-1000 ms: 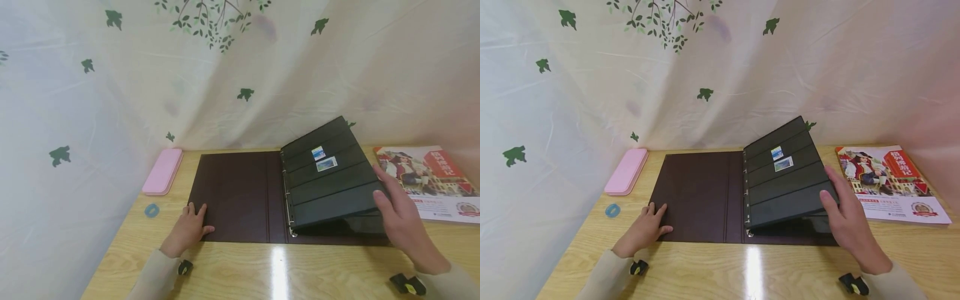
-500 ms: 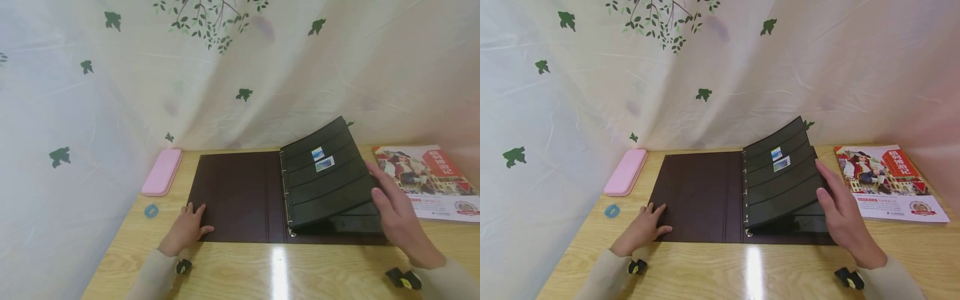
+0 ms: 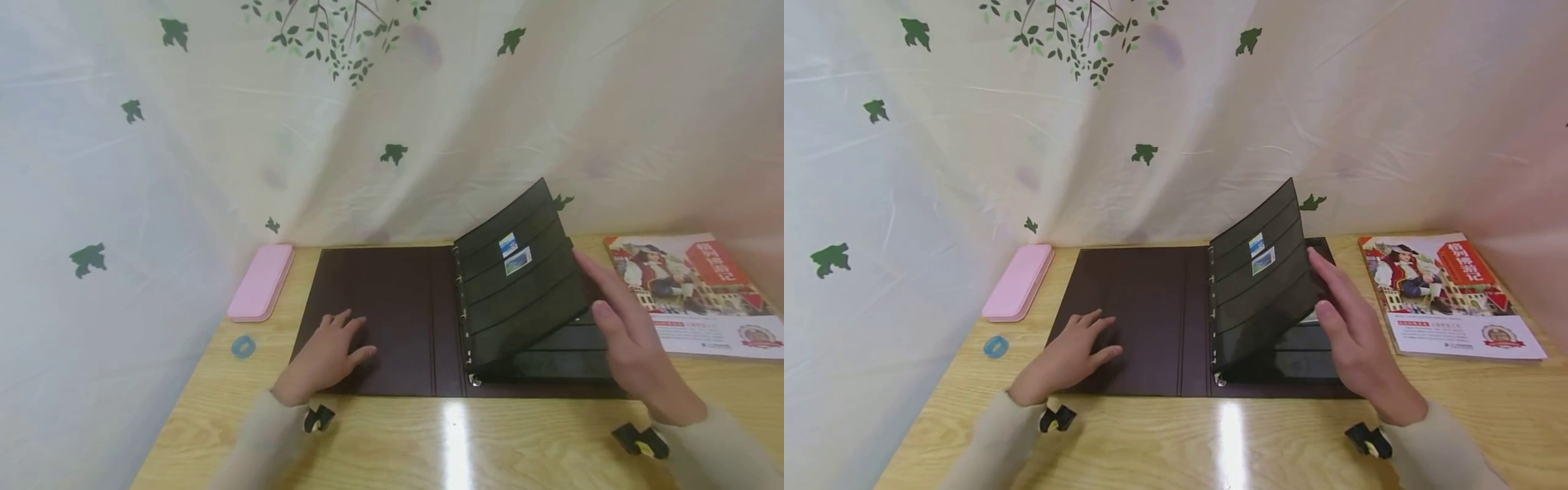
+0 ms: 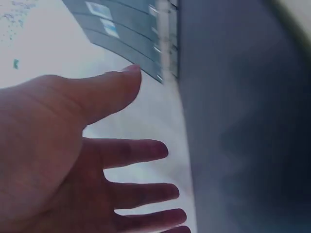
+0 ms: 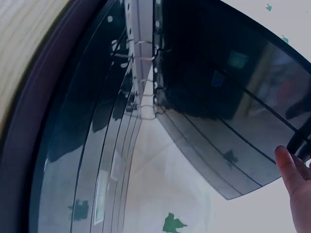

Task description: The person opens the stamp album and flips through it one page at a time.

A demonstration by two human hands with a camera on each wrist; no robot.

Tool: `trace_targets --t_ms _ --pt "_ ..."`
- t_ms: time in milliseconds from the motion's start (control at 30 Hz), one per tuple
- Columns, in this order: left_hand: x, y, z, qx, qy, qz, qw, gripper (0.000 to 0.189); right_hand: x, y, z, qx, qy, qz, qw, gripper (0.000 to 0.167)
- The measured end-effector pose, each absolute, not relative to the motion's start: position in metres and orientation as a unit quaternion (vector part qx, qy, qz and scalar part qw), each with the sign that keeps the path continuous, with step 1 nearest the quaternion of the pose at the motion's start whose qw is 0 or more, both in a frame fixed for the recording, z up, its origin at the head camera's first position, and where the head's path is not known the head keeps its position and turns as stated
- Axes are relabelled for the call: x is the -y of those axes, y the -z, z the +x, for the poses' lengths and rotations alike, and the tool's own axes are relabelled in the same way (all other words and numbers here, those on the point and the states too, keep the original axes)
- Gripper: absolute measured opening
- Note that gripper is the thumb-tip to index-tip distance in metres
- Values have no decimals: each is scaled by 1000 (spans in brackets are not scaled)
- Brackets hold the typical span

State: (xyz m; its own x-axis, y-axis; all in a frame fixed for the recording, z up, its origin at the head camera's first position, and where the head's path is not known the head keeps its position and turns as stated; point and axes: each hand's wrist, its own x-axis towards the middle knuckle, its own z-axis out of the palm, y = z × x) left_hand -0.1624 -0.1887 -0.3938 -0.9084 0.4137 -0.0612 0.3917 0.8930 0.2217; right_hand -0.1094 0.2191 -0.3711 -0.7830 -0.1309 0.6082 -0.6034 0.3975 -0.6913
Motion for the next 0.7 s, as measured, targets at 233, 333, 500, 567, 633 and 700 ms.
trace_targets --t_ms 233,333,500,567,633,700 --pt "157 374 -161 -952 -139 267 52 62 -204 368 -116 794 -494 248 252 49" --pt "148 369 -161 -945 -149 287 39 61 -197 368 -118 786 -501 258 255 49" --pt "138 359 -161 -934 -176 308 28 62 -185 367 -120 772 -515 281 246 49" --pt "134 355 -161 -928 -192 320 23 63 -181 367 -120 770 -519 286 236 49" --pt "129 352 -160 -920 -209 331 14 63 -178 368 -121 769 -523 289 229 49" --pt "124 350 -160 -912 -228 341 4 65 -175 369 -123 764 -527 296 227 49"
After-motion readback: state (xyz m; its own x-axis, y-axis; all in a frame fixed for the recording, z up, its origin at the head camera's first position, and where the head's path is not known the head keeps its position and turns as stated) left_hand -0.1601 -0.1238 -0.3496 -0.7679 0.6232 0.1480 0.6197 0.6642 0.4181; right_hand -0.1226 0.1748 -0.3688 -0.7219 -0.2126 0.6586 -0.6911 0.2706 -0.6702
